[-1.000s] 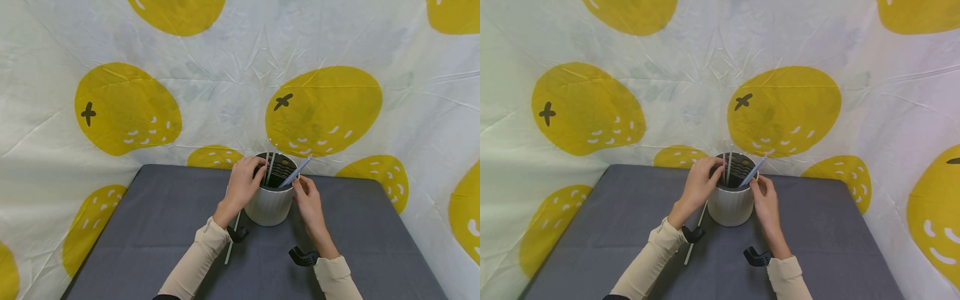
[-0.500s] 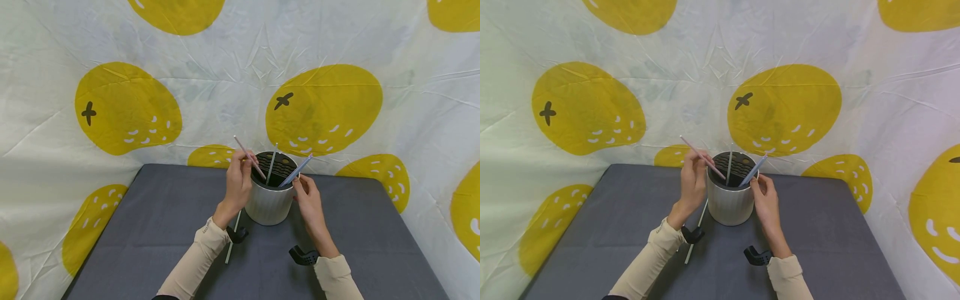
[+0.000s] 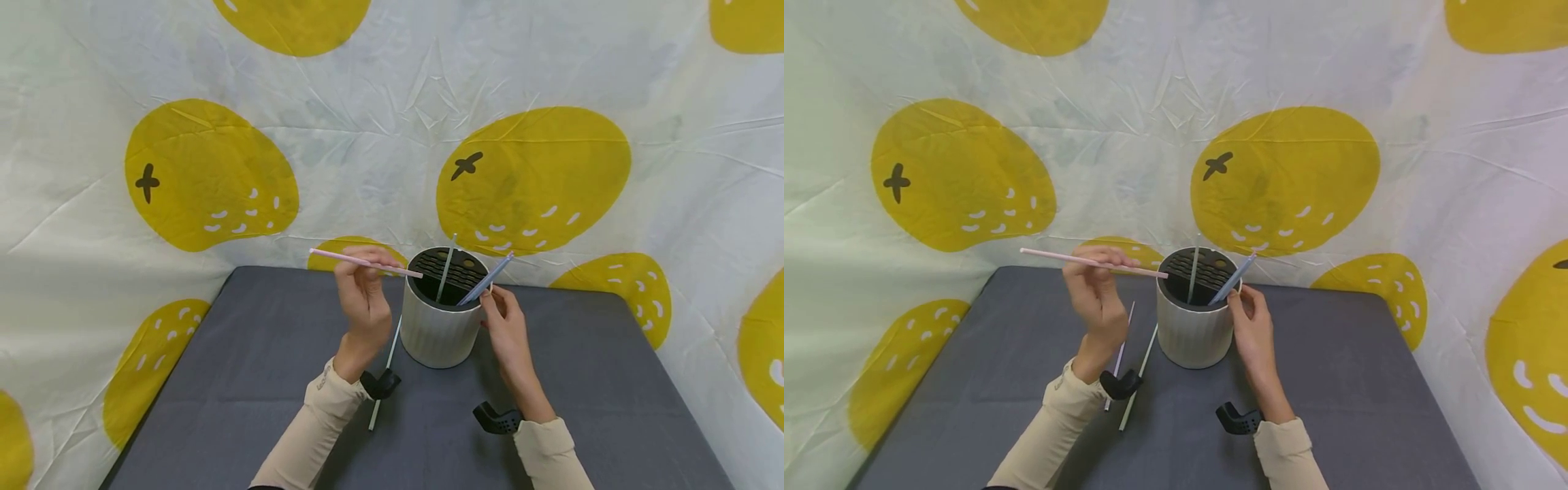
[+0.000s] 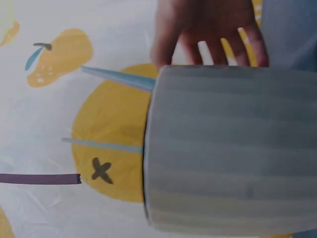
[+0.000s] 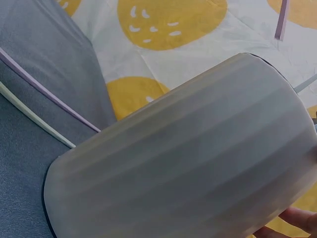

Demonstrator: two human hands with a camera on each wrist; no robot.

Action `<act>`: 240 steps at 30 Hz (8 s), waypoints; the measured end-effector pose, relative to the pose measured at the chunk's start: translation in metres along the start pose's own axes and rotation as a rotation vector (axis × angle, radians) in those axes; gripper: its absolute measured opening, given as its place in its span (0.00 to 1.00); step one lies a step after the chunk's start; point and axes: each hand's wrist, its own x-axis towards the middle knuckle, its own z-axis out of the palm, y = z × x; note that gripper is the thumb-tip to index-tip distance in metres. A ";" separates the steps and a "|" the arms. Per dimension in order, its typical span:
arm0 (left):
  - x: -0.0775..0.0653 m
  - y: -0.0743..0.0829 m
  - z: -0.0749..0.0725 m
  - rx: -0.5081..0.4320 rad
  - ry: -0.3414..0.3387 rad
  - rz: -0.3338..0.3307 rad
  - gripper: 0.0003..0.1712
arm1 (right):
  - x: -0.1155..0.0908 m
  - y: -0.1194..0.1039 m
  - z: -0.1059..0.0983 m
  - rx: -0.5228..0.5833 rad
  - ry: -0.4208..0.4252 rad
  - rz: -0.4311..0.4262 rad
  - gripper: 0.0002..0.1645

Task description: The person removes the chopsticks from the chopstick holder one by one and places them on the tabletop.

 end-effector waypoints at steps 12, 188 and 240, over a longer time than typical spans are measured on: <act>-0.001 0.004 -0.031 0.140 -0.024 -0.096 0.13 | 0.000 0.002 -0.001 -0.014 0.000 0.007 0.36; -0.034 -0.003 -0.117 0.659 -0.078 -0.853 0.12 | -0.003 0.011 -0.001 -0.025 0.032 -0.037 0.35; -0.096 -0.008 -0.066 0.888 -0.458 -0.552 0.15 | -0.018 0.001 -0.023 -0.093 0.022 -0.007 0.35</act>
